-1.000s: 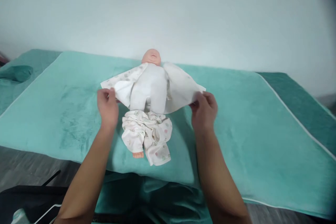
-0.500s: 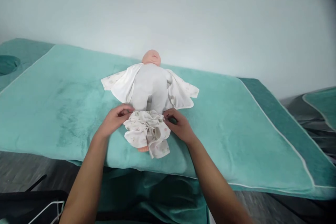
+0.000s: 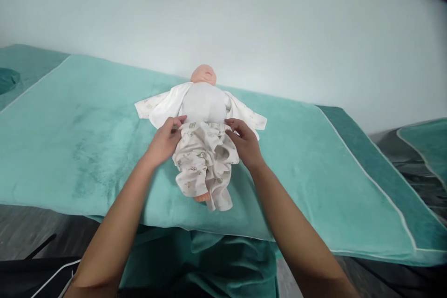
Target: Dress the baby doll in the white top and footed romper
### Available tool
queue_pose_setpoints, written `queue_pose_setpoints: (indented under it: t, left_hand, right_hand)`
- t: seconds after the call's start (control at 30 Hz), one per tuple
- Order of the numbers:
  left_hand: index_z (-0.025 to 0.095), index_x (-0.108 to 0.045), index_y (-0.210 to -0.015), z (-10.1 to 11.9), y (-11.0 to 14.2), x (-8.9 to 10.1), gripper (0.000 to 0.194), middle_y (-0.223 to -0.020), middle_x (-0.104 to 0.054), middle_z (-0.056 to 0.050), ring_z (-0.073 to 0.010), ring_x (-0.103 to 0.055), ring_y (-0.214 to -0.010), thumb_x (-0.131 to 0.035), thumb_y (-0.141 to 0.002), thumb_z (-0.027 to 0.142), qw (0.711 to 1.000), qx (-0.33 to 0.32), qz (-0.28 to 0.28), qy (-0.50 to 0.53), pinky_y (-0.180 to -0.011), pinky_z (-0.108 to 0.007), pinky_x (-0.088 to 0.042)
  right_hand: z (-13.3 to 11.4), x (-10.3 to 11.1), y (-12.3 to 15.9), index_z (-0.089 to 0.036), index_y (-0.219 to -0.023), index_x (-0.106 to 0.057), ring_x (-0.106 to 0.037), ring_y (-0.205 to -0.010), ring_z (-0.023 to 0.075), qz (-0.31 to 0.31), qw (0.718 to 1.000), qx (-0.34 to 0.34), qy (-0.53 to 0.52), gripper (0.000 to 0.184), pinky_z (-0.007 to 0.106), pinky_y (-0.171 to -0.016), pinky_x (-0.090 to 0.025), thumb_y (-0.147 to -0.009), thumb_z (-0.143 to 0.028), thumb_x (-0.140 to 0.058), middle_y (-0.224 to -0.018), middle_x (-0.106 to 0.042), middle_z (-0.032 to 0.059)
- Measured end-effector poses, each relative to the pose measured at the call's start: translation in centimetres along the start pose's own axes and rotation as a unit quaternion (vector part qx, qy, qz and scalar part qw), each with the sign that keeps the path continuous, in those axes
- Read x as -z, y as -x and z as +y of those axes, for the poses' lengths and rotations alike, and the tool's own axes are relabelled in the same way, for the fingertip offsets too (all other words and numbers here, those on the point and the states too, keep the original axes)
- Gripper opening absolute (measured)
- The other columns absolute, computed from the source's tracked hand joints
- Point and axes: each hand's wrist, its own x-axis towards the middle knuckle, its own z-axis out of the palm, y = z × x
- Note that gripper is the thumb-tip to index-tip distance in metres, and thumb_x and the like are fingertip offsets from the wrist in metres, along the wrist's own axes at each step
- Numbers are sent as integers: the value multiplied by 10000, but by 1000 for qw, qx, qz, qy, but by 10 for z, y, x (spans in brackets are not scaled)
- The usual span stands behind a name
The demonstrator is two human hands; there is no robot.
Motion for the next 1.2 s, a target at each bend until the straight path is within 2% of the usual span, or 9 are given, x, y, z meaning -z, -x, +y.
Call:
queue_pose_setpoints:
  t: [0.1, 0.2, 0.3, 0.4, 0.6, 0.77, 0.9, 1.0, 1.2]
  left_hand:
    - [242, -526, -915, 1, -31, -3, 63, -867, -676, -2, -181, -603, -808, -575, -881, 221, 995, 14, 73, -62, -784, -308, -450]
    - [240, -532, -861, -10, -63, -4, 118, -664, -526, 43, -157, -493, -651, -612, -802, 175, 997, 21, 68, -7, -661, -275, -388]
    - [230, -542, -834, -27, -80, -5, 146, -650, -515, 42, -143, -479, -600, -651, -742, 198, 986, 66, 22, 153, -600, -261, -364]
    - [216, -578, -837, -37, -76, -4, 176, -691, -559, 28, -136, -495, -612, -707, -722, 249, 974, 101, 14, 204, -587, -254, -358]
    - [216, -633, -851, -32, -63, -2, 201, -850, -600, -6, -151, -530, -765, -695, -824, 405, 994, 72, 31, 76, -688, -268, -424]
    - [199, -569, -756, -24, -64, -3, 275, -1206, -613, -74, -207, -573, -1129, -766, -775, 391, 999, -25, 20, -3, -951, -306, -442]
    - [207, -438, -668, -12, -69, -4, 358, -944, -651, -38, -191, -584, -932, -718, -814, 375, 998, -35, 2, -53, -828, -308, -432]
    - [216, -359, -638, -11, -82, -5, 344, -647, -460, 29, -148, -443, -685, -635, -840, 252, 993, -27, 44, -110, -685, -295, -349]
    - [222, -339, -660, -45, -101, -8, 312, -661, -388, 39, -141, -377, -675, -601, -809, 143, 981, 28, 175, -76, -657, -286, -302]
  right_hand:
    - [2, 2, -25, -239, -765, -513, -541, -719, 147, 34, 998, -45, -13, 229, 282, -674, -429, -835, -365, -690, -774, -612, -27]
    - [8, 5, -58, -250, -742, -500, -369, -529, 117, 13, 996, -80, -24, 273, 257, -543, -304, -802, -380, -732, -554, -421, -84]
    - [22, -1, -82, -261, -784, -495, -394, -520, 117, -9, 989, -104, -109, 321, 252, -533, -317, -792, -464, -743, -581, -471, -81]
    - [37, -10, -82, -258, -797, -505, -467, -565, 118, 30, 981, -110, -156, 390, 249, -551, -366, -734, -521, -785, -653, -548, -72]
    - [42, -5, -63, -251, -906, -647, -579, -710, 141, -18, 984, -73, -163, 298, 280, -650, -468, -776, -480, -786, -806, -638, -27]
    - [28, -6, -65, -258, -840, -606, -613, -1127, 236, 1, 995, 100, -22, 281, 386, -942, -506, -822, -503, -741, -1151, -674, 59]
    - [10, -14, -82, -270, -921, -601, -642, -949, 253, 4, 982, 105, 159, 164, 393, -914, -474, -927, -429, -638, -885, -680, 27]
    - [2, -20, -114, -248, -941, -579, -617, -890, 284, -15, 964, 98, 246, 118, 412, -883, -450, -915, -342, -647, -719, -577, 16]
    - [8, -36, -154, -223, -798, -569, -525, -721, 204, -43, 973, 57, 221, 137, 388, -799, -445, -797, -214, -706, -633, -497, -25]
